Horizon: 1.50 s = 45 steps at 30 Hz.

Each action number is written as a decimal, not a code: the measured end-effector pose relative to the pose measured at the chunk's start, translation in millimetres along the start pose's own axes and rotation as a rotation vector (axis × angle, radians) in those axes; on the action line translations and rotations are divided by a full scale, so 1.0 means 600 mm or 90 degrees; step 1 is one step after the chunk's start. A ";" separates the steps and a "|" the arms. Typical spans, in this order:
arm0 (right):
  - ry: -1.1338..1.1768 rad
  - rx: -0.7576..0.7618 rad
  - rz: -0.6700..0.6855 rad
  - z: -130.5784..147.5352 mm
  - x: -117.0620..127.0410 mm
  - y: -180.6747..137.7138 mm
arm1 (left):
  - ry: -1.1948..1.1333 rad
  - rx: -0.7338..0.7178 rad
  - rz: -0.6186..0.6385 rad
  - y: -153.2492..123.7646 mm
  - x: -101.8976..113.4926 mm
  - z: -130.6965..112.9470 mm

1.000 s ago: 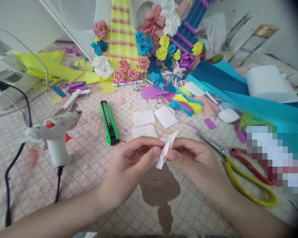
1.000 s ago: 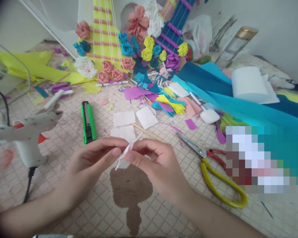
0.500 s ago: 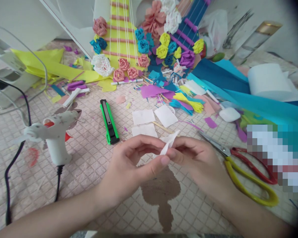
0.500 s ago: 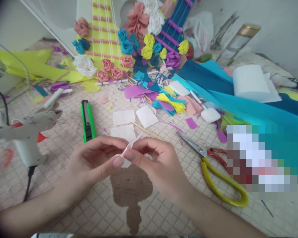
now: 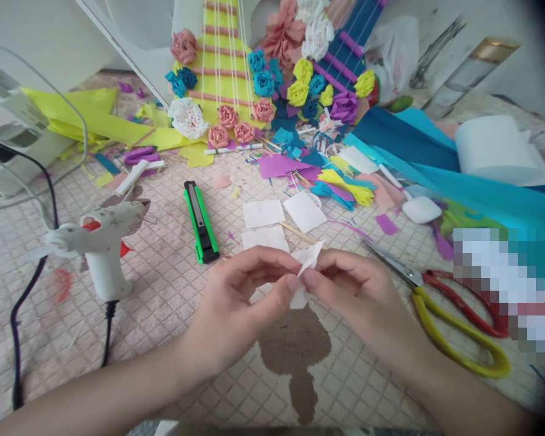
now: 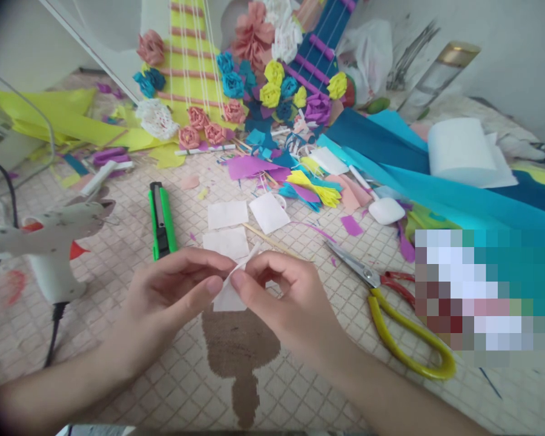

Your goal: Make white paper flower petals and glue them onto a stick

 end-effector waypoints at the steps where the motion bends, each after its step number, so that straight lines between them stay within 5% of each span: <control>1: -0.003 0.002 -0.002 0.001 0.000 0.000 | 0.004 -0.001 0.003 0.000 -0.001 -0.001; 45: -0.001 0.011 0.015 0.002 -0.003 -0.003 | 0.053 -0.063 0.029 0.000 -0.005 -0.010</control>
Point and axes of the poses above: each hand's wrist, its own y-axis towards the middle knuckle, its own x-axis out of the back of the hand, z = x × y, the point moved 10 cm from there along y, towards the middle knuckle, and after that the axes turned 14 degrees about -x, right-handed, at the moved point
